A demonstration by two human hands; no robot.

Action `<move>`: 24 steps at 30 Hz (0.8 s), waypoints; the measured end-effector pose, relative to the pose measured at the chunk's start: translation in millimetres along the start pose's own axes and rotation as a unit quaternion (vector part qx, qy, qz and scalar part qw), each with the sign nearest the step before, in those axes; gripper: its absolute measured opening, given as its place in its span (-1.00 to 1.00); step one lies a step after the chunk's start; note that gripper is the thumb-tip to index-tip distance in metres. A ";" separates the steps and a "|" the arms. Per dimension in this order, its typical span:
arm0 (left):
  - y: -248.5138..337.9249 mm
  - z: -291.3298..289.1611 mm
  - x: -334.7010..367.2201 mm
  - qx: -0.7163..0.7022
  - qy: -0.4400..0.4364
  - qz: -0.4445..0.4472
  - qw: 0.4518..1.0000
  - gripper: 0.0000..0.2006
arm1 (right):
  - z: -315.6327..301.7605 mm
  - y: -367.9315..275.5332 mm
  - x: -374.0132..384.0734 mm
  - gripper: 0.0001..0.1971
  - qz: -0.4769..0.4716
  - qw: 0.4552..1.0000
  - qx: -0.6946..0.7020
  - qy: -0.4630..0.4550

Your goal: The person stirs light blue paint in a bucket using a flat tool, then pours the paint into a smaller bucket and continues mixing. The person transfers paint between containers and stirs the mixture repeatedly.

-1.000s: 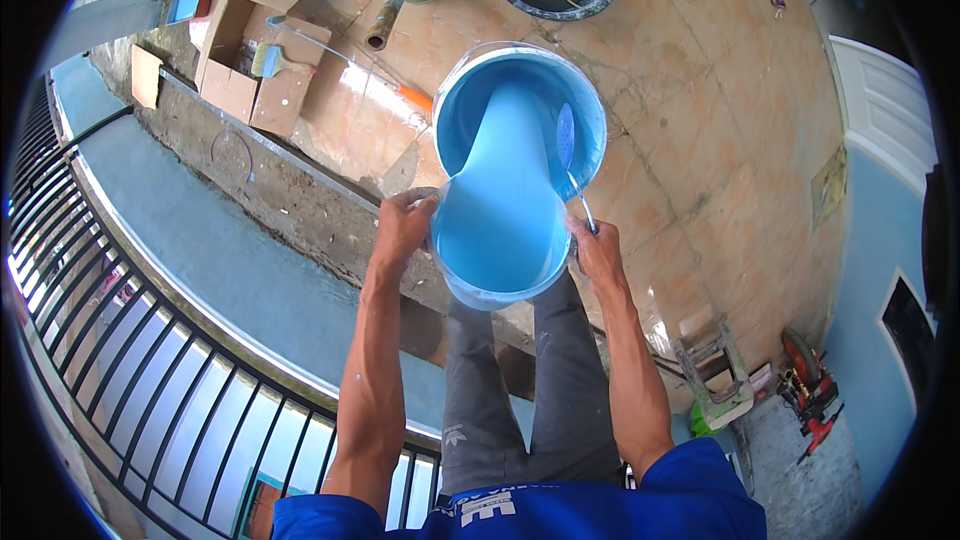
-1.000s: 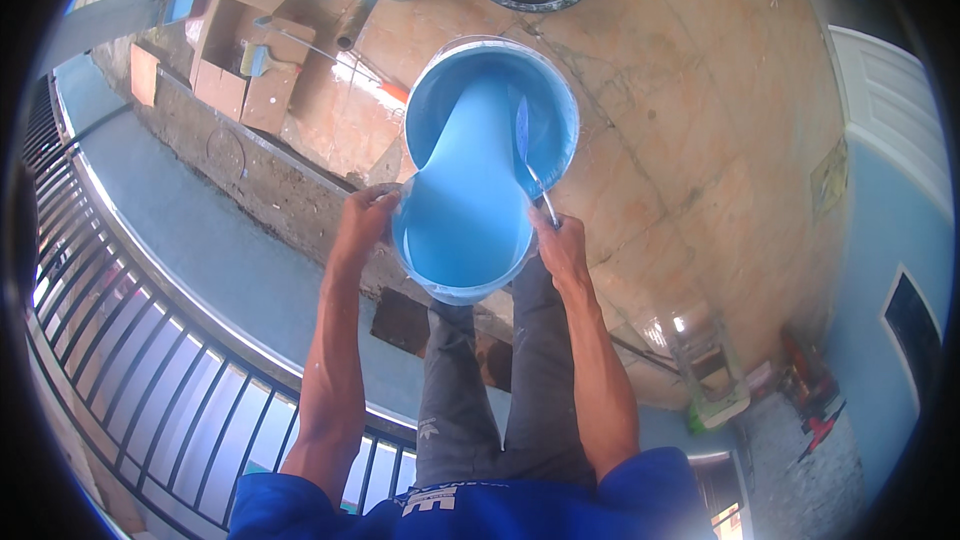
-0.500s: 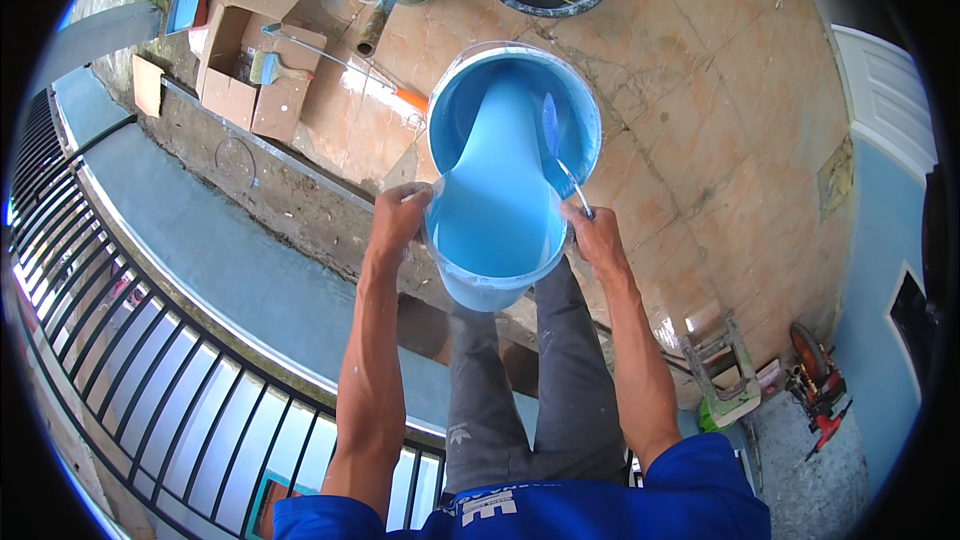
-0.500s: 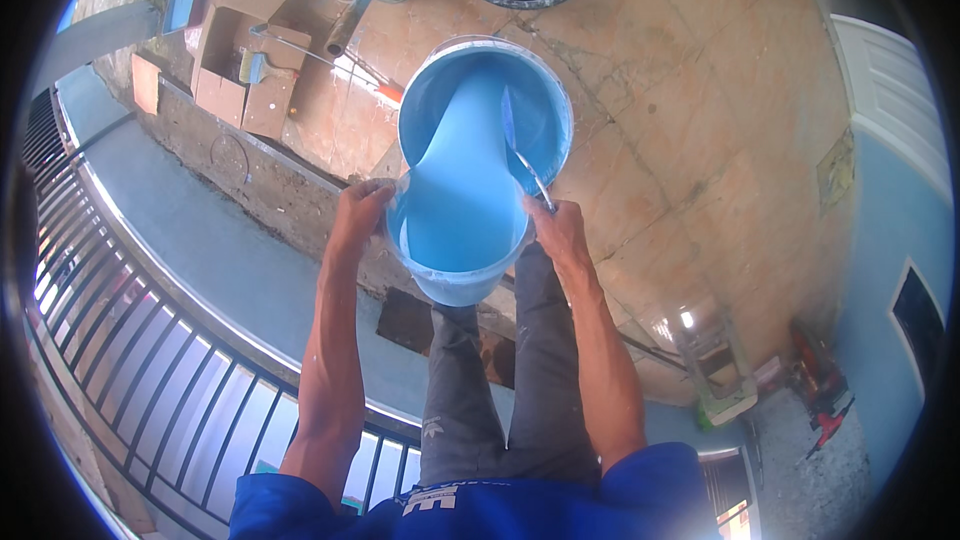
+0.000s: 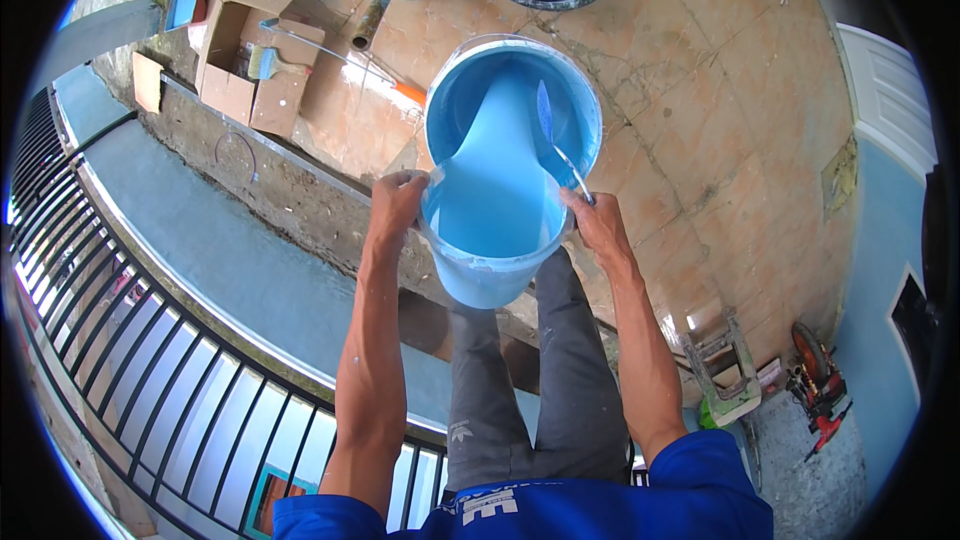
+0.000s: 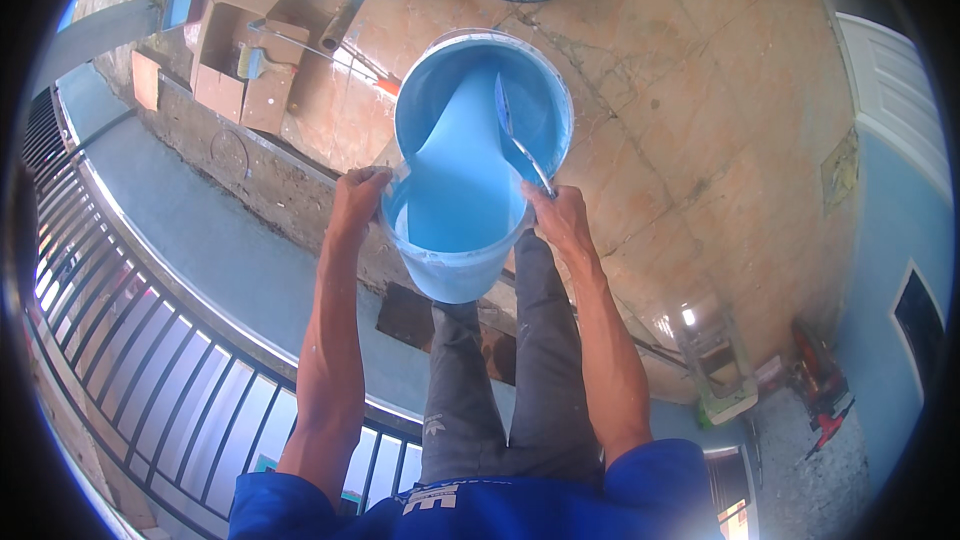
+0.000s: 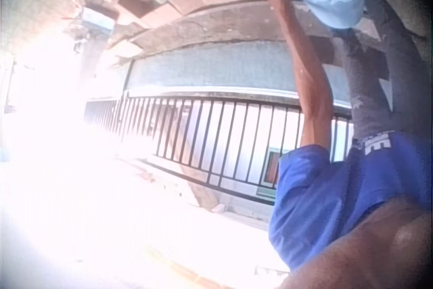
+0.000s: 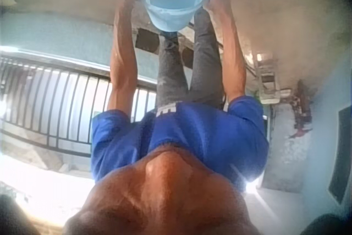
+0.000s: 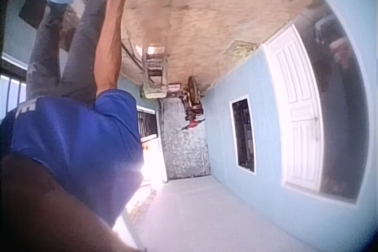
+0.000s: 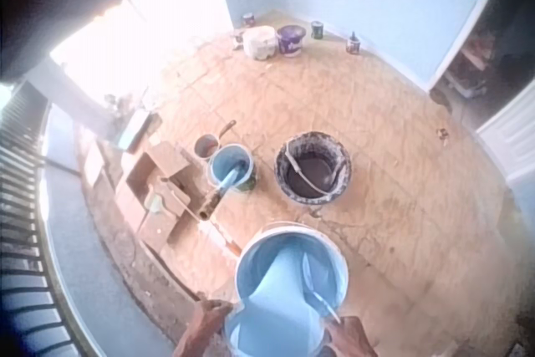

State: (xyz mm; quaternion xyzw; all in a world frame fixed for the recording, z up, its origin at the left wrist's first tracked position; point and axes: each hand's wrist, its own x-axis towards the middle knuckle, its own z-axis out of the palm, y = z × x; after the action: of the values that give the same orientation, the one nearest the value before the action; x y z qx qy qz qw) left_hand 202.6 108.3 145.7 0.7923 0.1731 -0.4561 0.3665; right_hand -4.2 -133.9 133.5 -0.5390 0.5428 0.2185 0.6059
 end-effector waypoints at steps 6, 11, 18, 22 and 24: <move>5.0 2.5 1.5 0.015 0.008 0.005 1.000 -0.65 | -0.4 -15.3 -6.4 -0.51 0.004 1.000 0.018 -0.007; 11.3 7.4 2.3 0.022 0.023 0.002 0.999 -0.66 | -4.5 -23.0 -2.3 -0.50 0.007 1.000 -0.001 -0.022; 23.4 13.3 9.2 0.026 0.021 -0.002 0.999 -0.66 | -7.3 -22.9 14.5 -0.51 -0.018 0.999 -0.017 -0.025; 24.4 12.1 24.4 0.040 0.004 -0.012 0.999 -0.66 | -7.9 -21.3 28.3 -0.48 -0.019 0.999 -0.013 -0.033; 27.2 13.0 29.6 0.025 -0.003 -0.020 0.999 -0.66 | -7.5 -18.9 36.8 -0.48 -0.016 0.999 -0.013 -0.035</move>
State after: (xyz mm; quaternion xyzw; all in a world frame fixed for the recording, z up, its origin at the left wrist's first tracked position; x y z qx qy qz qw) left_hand 227.0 78.6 127.9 0.7961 0.1762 -0.4702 0.3377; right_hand 20.3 -158.4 109.8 -0.5475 0.5093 0.2345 0.6212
